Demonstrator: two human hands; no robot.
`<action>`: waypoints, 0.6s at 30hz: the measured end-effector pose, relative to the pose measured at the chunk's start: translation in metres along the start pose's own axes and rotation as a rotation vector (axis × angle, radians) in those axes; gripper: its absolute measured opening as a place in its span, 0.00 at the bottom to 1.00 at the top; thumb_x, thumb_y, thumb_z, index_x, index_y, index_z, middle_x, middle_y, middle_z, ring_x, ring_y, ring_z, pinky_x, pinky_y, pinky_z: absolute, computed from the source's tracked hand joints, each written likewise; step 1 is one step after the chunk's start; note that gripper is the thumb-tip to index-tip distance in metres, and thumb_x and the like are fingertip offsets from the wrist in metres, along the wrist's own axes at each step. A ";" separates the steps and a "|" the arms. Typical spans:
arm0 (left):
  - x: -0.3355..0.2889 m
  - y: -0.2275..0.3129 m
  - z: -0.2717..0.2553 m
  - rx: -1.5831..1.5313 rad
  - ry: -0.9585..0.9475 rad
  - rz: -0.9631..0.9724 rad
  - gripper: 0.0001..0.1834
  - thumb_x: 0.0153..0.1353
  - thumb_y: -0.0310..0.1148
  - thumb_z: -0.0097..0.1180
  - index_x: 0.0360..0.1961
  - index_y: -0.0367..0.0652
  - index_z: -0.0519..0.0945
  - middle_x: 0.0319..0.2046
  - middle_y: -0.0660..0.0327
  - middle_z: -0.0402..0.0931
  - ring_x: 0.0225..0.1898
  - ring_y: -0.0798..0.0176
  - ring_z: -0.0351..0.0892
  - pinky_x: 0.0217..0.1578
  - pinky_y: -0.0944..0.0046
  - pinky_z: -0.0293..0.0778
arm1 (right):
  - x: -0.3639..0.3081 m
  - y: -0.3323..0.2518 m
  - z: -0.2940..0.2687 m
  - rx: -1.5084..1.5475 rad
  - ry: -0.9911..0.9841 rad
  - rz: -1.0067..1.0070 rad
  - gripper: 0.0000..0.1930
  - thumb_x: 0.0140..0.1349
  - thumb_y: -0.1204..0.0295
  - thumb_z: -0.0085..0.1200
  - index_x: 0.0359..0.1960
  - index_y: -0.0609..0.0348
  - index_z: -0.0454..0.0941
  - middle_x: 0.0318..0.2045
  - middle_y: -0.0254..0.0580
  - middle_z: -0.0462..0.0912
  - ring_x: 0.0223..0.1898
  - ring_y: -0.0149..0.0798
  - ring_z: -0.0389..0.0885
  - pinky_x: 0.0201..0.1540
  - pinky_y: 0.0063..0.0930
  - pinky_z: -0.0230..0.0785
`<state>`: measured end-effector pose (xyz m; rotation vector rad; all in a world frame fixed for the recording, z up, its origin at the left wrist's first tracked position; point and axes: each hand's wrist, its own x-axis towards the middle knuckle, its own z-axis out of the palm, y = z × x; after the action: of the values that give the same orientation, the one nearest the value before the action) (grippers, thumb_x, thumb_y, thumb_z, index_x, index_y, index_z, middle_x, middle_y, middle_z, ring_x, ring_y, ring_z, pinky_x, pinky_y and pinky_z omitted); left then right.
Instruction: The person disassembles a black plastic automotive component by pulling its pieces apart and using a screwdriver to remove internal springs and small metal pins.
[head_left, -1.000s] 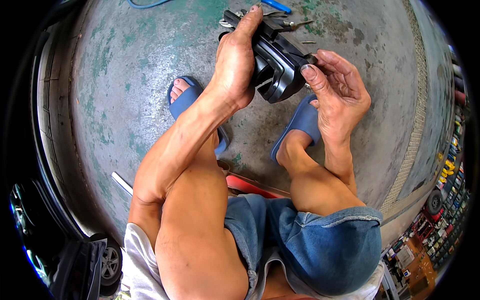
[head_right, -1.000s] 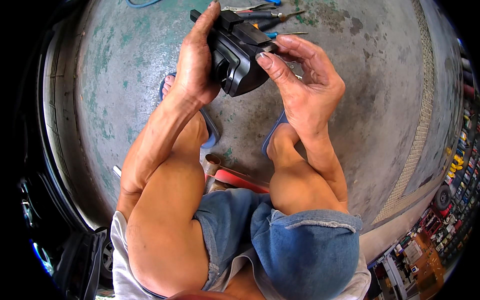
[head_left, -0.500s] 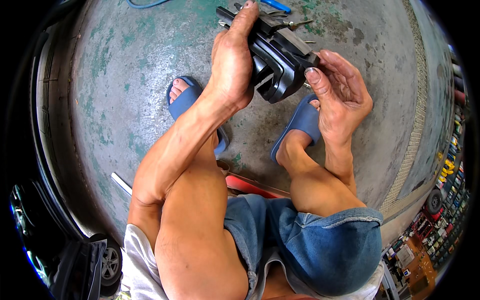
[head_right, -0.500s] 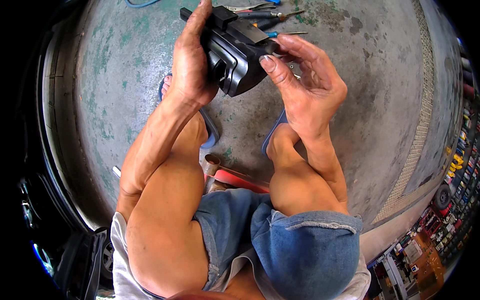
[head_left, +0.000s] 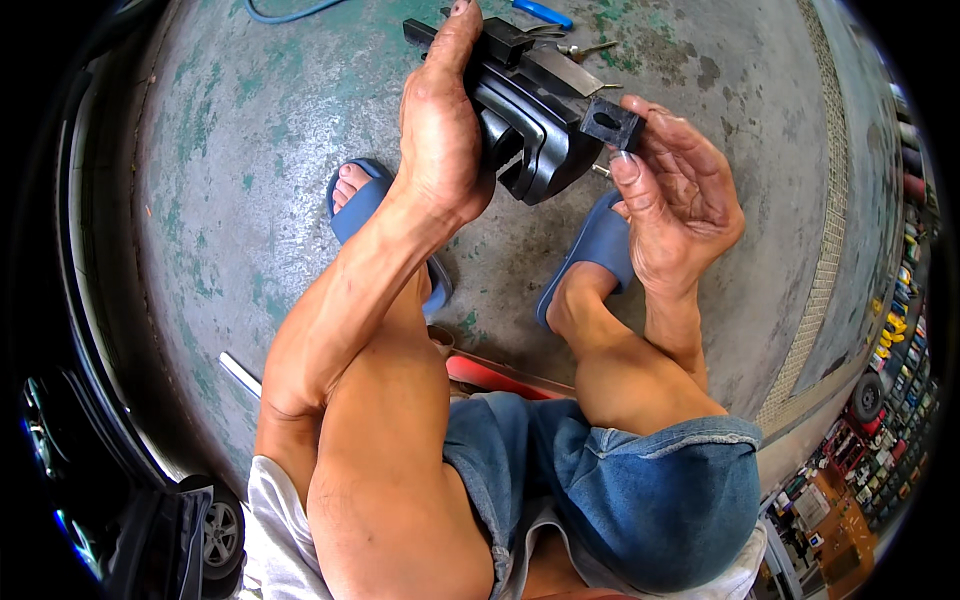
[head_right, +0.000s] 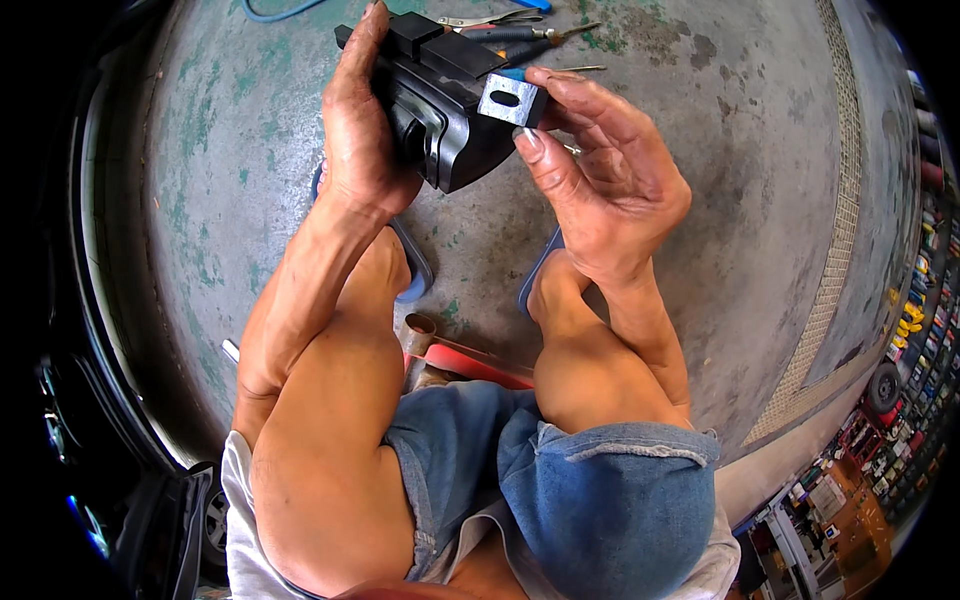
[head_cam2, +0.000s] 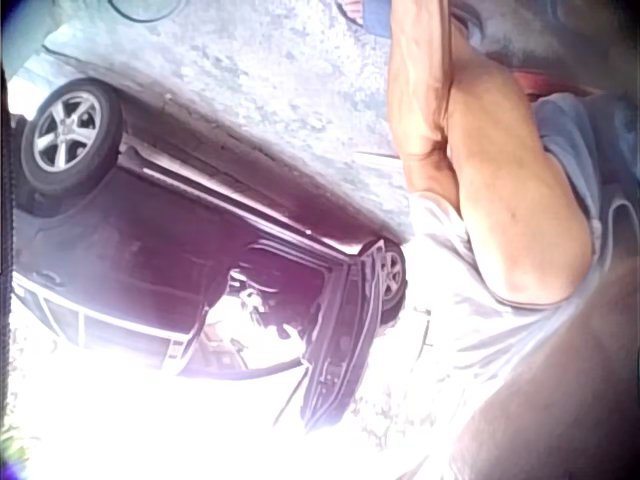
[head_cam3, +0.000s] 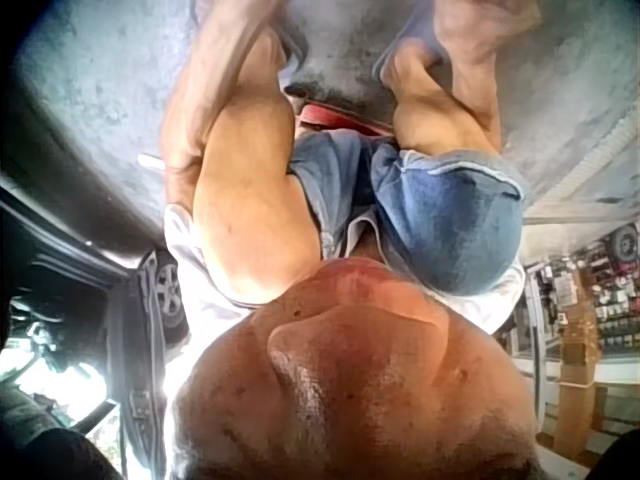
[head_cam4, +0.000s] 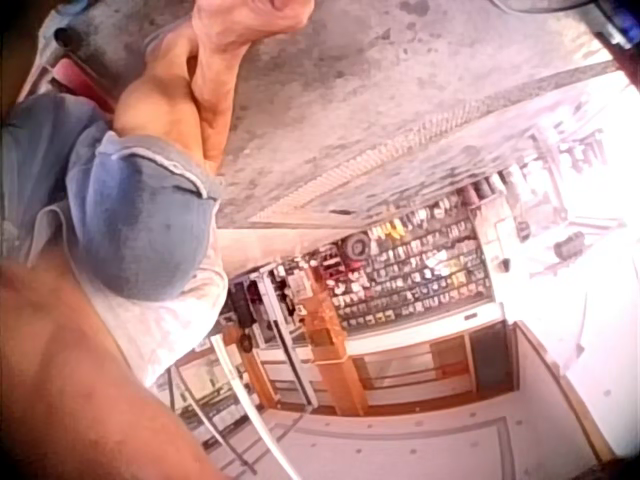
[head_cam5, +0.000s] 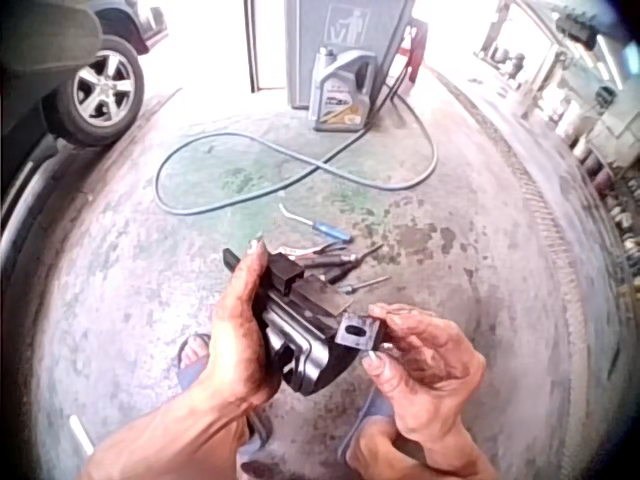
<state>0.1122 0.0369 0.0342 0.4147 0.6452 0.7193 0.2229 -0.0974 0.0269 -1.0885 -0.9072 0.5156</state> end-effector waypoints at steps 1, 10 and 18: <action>0.000 0.000 -0.001 0.007 -0.002 -0.006 0.26 0.75 0.51 0.44 0.48 0.36 0.81 0.39 0.56 0.85 0.37 0.62 0.85 0.42 0.62 0.81 | 0.000 0.000 0.000 0.015 0.007 0.007 0.20 0.58 0.92 0.61 0.54 0.76 0.76 0.52 0.61 0.80 0.55 0.48 0.81 0.55 0.34 0.79; 0.003 -0.002 -0.006 -0.037 -0.008 -0.042 0.26 0.74 0.52 0.45 0.45 0.37 0.81 0.35 0.56 0.85 0.34 0.60 0.85 0.41 0.61 0.82 | 0.000 0.007 -0.008 -0.042 0.034 0.083 0.18 0.63 0.82 0.62 0.54 0.72 0.76 0.49 0.62 0.83 0.45 0.47 0.86 0.48 0.36 0.82; 0.002 -0.001 -0.006 -0.055 -0.005 -0.072 0.26 0.74 0.53 0.45 0.45 0.37 0.80 0.33 0.55 0.84 0.33 0.58 0.86 0.39 0.59 0.83 | 0.003 0.006 -0.002 0.117 0.121 0.138 0.15 0.60 0.83 0.66 0.49 0.71 0.80 0.42 0.47 0.85 0.40 0.36 0.87 0.47 0.29 0.83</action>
<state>0.1099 0.0379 0.0288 0.3405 0.6316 0.6657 0.2266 -0.0942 0.0217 -1.0687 -0.6915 0.6030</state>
